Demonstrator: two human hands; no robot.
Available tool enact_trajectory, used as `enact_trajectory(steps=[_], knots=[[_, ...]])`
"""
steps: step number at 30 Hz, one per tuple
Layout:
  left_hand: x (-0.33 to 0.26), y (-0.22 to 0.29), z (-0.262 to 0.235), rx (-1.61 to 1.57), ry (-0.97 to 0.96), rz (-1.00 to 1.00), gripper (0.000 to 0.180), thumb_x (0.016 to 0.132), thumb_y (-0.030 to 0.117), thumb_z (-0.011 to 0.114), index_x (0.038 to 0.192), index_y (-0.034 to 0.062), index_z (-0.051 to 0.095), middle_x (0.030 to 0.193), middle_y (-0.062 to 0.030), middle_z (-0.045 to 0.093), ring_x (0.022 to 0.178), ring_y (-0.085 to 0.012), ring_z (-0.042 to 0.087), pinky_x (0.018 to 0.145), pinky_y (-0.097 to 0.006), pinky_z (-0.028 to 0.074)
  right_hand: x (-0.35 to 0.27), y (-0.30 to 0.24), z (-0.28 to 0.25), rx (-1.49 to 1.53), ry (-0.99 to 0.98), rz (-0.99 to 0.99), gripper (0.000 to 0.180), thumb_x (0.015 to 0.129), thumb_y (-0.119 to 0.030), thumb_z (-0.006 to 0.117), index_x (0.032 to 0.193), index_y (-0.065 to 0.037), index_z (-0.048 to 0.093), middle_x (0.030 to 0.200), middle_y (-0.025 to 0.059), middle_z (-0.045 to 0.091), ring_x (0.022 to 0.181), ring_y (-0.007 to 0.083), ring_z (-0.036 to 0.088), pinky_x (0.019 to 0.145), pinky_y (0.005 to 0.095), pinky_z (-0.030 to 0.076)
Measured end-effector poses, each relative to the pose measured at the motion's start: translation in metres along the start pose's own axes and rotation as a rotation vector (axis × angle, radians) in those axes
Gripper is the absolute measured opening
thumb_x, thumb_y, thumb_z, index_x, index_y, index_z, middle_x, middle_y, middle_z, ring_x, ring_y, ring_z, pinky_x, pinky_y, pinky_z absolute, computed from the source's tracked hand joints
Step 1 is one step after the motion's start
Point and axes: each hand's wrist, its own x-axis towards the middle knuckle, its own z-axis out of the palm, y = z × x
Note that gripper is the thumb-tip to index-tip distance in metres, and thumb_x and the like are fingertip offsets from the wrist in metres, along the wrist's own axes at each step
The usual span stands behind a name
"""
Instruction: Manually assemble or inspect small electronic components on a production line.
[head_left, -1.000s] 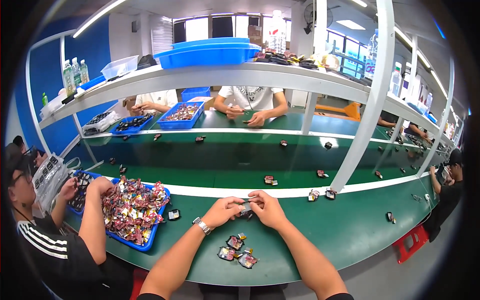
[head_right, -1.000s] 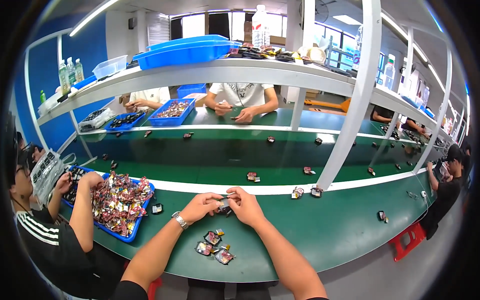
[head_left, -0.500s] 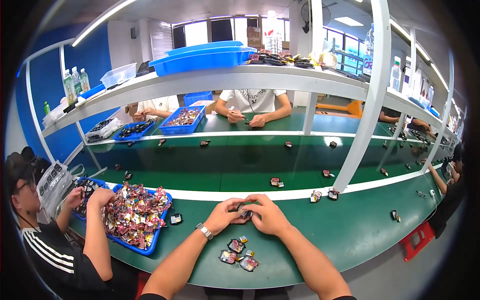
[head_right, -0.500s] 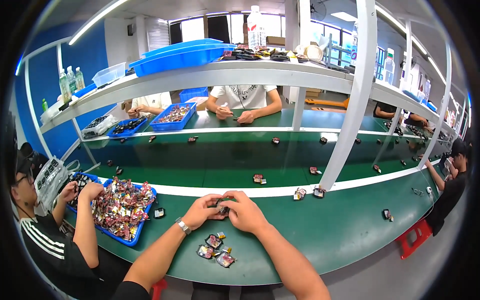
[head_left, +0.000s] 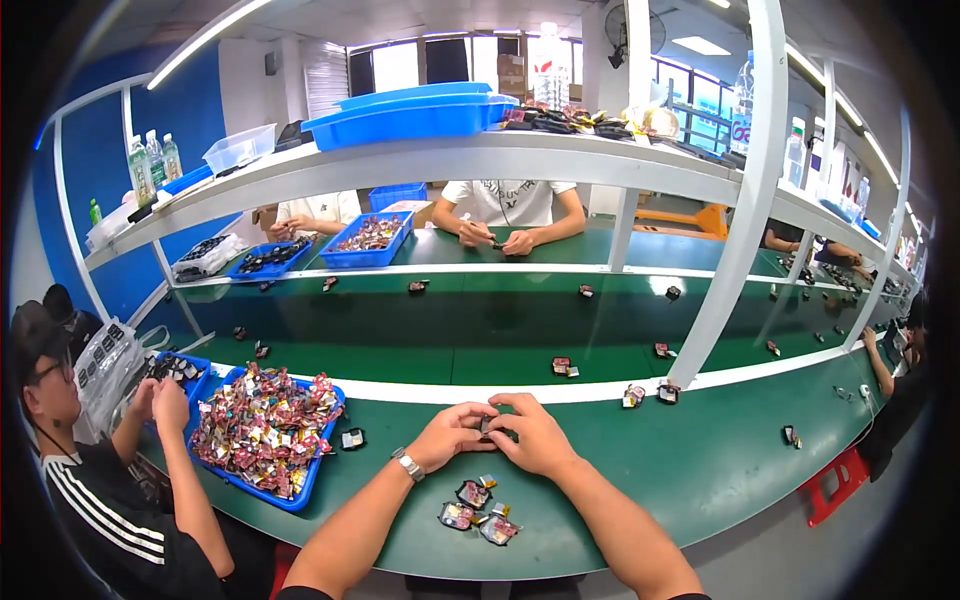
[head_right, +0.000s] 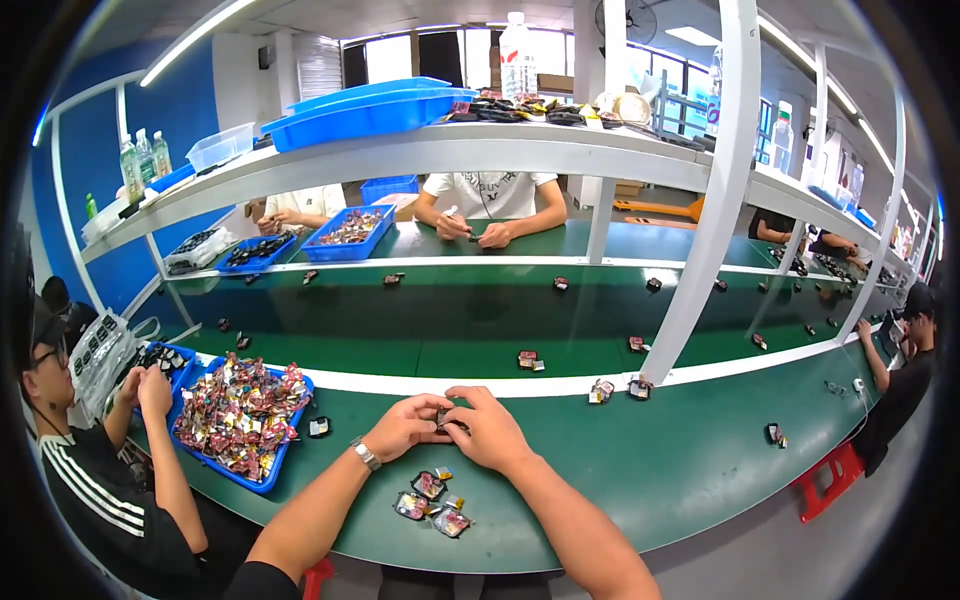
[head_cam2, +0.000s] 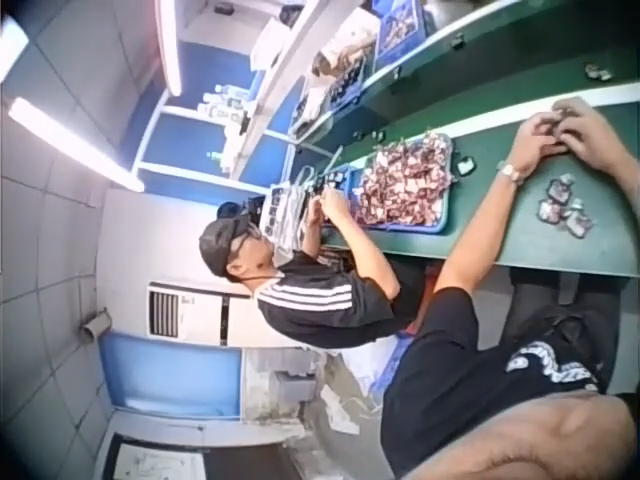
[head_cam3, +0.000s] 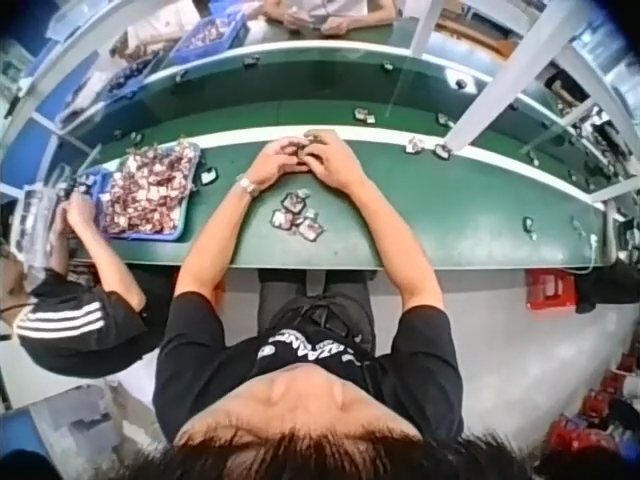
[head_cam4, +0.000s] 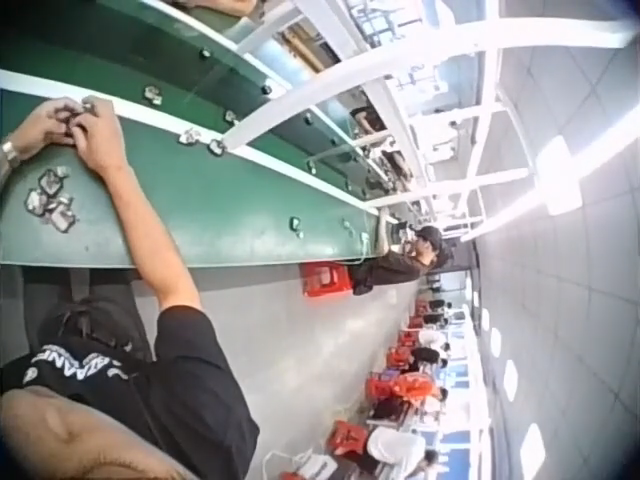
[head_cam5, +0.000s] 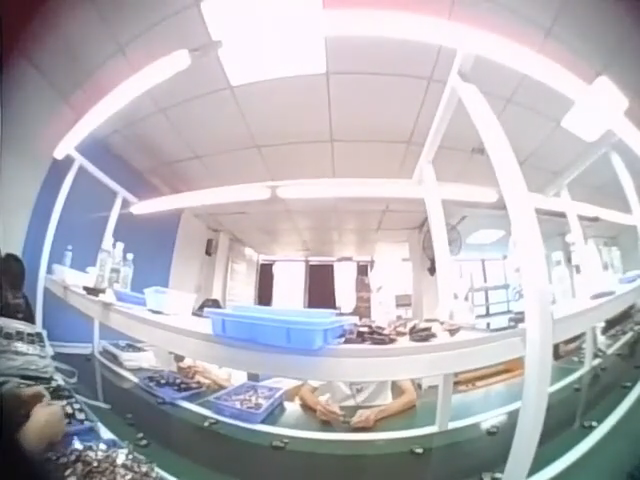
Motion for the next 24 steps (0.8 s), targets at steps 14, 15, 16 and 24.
enact_trajectory(steps=[14,15,16,24], knots=[[-0.004,0.006,0.007,0.037,-0.008,-0.018,0.036,0.094,0.000,0.050,0.130,0.0014,0.046,0.124,-0.0123,0.056,0.114,-0.0214,0.058,0.101,-0.041,0.050,-0.004,0.005,0.000,0.104,-0.044,-0.026,0.010,0.082,-0.013,0.070,0.091,-0.008,0.070,0.124,0.0078,0.058,0.116,0.0282,0.052,0.096,0.0376,0.047],[-0.004,0.006,0.008,0.028,0.002,-0.020,0.035,0.095,0.001,0.050,0.130,0.0022,0.046,0.124,-0.0119,0.056,0.114,-0.0214,0.058,0.101,-0.042,0.050,-0.005,0.005,0.000,0.102,-0.039,-0.026,0.010,0.082,-0.013,0.070,0.091,-0.008,0.070,0.124,0.0078,0.058,0.116,0.0282,0.052,0.096,0.0376,0.047],[-0.003,0.006,0.009,0.031,-0.001,-0.021,0.035,0.095,0.001,0.050,0.130,0.0022,0.046,0.124,-0.0119,0.056,0.114,-0.0214,0.058,0.101,-0.042,0.050,-0.005,0.002,0.001,0.084,0.003,-0.007,0.010,0.081,-0.012,0.069,0.090,-0.007,0.070,0.122,0.0078,0.059,0.115,0.0279,0.053,0.094,0.0377,0.048],[-0.002,0.002,0.006,-0.050,0.040,0.005,0.031,0.099,0.007,0.047,0.129,0.0040,0.048,0.125,-0.0091,0.054,0.116,-0.0192,0.056,0.100,-0.038,0.050,-0.005,-0.002,0.014,0.031,0.178,0.007,0.011,0.078,-0.008,0.070,0.088,-0.006,0.070,0.117,0.0082,0.061,0.109,0.0281,0.056,0.089,0.0370,0.051]])
